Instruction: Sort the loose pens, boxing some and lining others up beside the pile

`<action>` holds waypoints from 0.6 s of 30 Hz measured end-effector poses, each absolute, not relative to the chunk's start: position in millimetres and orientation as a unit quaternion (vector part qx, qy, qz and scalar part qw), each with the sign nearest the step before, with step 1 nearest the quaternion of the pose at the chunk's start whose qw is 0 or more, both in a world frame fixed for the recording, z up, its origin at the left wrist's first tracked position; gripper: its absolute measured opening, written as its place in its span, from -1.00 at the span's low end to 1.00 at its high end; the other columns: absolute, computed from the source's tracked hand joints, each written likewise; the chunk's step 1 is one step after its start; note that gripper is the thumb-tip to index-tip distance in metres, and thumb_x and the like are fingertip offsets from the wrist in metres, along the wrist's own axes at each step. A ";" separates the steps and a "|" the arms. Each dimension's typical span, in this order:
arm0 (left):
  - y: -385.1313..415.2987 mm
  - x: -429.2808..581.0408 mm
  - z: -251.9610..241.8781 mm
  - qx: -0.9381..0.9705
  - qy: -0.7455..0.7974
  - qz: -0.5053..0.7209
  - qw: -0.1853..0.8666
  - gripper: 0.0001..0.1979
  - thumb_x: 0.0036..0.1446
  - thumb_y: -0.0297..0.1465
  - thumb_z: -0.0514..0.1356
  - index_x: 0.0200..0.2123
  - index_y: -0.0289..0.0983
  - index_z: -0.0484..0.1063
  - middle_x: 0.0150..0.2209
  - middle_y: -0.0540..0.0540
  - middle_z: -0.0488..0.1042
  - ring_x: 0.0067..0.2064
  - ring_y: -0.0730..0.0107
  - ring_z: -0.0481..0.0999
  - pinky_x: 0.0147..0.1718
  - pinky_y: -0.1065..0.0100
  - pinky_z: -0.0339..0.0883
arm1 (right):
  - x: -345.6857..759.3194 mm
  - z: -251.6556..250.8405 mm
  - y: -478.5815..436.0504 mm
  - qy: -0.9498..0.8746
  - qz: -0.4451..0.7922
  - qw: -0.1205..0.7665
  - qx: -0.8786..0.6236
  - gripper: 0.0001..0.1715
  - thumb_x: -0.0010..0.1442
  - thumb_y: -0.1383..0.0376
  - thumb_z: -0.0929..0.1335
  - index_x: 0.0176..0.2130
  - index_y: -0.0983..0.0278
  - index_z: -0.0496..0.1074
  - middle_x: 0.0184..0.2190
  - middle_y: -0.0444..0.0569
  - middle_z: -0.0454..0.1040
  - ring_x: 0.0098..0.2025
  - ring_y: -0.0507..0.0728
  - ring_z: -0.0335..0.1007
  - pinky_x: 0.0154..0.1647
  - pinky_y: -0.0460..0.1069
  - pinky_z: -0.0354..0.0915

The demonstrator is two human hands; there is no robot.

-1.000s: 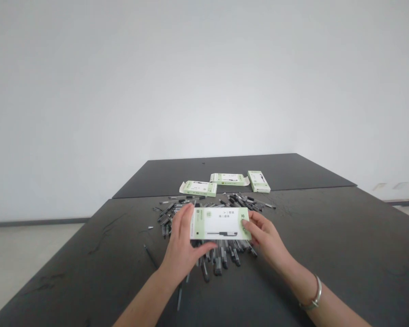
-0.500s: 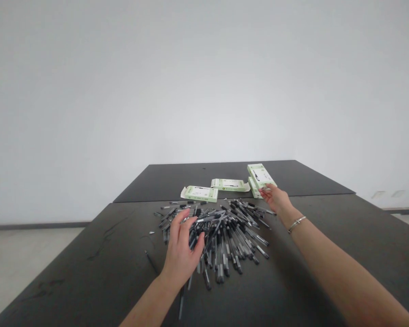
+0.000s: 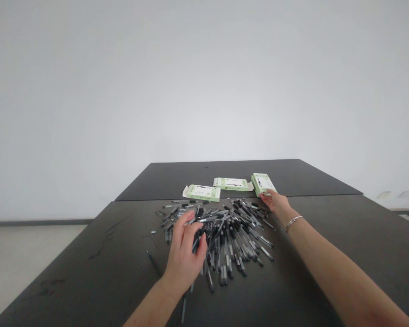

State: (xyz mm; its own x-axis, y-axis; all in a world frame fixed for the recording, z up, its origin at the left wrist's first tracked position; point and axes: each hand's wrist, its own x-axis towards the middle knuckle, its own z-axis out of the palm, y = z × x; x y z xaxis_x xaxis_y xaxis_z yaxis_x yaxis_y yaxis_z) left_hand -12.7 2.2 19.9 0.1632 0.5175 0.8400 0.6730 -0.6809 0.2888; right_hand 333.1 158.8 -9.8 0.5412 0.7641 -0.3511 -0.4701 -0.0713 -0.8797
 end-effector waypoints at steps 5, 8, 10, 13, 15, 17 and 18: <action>2.6 -12.6 20.4 -0.759 -0.389 -0.516 0.078 -0.75 0.16 -0.60 0.12 -0.10 -0.26 0.31 0.09 -0.25 0.26 0.14 0.13 0.36 0.11 0.04 0.35 | 336.5 -14.2 161.1 -0.128 0.466 0.662 -0.573 -0.60 0.30 0.20 0.34 0.08 0.30 0.35 0.04 0.06 0.40 -0.04 0.18 0.42 -0.06 0.16 0.41; 2.6 -12.8 19.8 -0.759 -0.392 -0.514 0.077 -0.76 0.16 -0.60 0.11 -0.11 -0.25 0.31 0.09 -0.25 0.26 0.14 0.11 0.37 0.09 0.03 0.37 | 338.1 -14.0 162.6 -0.130 0.467 0.658 -0.576 -0.64 0.32 0.26 0.29 0.07 0.36 0.33 -0.08 0.08 0.46 -0.16 0.13 0.47 -0.17 0.08 0.45; 2.3 -13.0 19.4 -0.760 -0.393 -0.513 0.076 -0.77 0.16 -0.60 0.11 -0.12 -0.25 0.31 0.09 -0.25 0.27 0.14 0.11 0.37 0.10 0.03 0.36 | 338.2 -12.6 163.8 -0.135 0.463 0.657 -0.580 -0.67 0.33 0.31 0.25 0.06 0.38 0.31 -0.22 0.07 0.49 -0.29 0.09 0.49 -0.29 0.01 0.47; 2.0 -13.1 19.4 -0.760 -0.393 -0.513 0.074 -0.77 0.16 -0.61 0.10 -0.13 -0.26 0.31 0.09 -0.25 0.27 0.14 0.12 0.37 0.11 0.04 0.35 | 336.9 -9.6 165.3 -0.149 0.451 0.653 -0.590 -0.70 0.32 0.33 0.24 0.03 0.38 0.30 -0.36 0.01 0.48 -0.40 0.06 0.48 -0.37 -0.03 0.48; 1.8 -12.9 19.6 -0.760 -0.392 -0.513 0.073 -0.77 0.16 -0.61 0.10 -0.13 -0.25 0.31 0.09 -0.25 0.27 0.14 0.12 0.37 0.10 0.04 0.36 | 335.7 -7.4 164.9 -0.162 0.437 0.647 -0.604 -0.71 0.31 0.32 0.24 0.01 0.38 0.30 -0.41 -0.01 0.46 -0.43 0.06 0.47 -0.38 -0.03 0.48; 1.6 -12.6 19.7 -0.759 -0.392 -0.515 0.072 -0.77 0.17 -0.61 0.10 -0.12 -0.25 0.31 0.09 -0.25 0.26 0.14 0.12 0.37 0.10 0.04 0.36 | 334.7 -5.1 162.1 -0.176 0.410 0.640 -0.626 -0.70 0.30 0.29 0.23 -0.01 0.37 0.29 -0.41 0.00 0.46 -0.43 0.07 0.46 -0.38 -0.01 0.48; 1.4 -12.5 19.7 -0.758 -0.392 -0.516 0.072 -0.77 0.17 -0.61 0.10 -0.12 -0.25 0.31 0.09 -0.25 0.26 0.14 0.12 0.37 0.10 0.05 0.37 | 334.1 -3.7 159.7 -0.180 0.396 0.640 -0.633 -0.68 0.29 0.27 0.24 0.00 0.36 0.27 -0.38 0.02 0.46 -0.40 0.09 0.46 -0.37 0.00 0.48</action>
State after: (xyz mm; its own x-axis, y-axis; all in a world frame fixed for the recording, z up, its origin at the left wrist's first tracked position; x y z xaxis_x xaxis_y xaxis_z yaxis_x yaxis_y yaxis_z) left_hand -12.5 1.4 19.7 0.1605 0.5201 0.8389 0.6689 -0.6823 0.2951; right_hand 334.1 159.7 -3.7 0.6218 0.7350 -0.2704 -0.2787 -0.1149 -0.9535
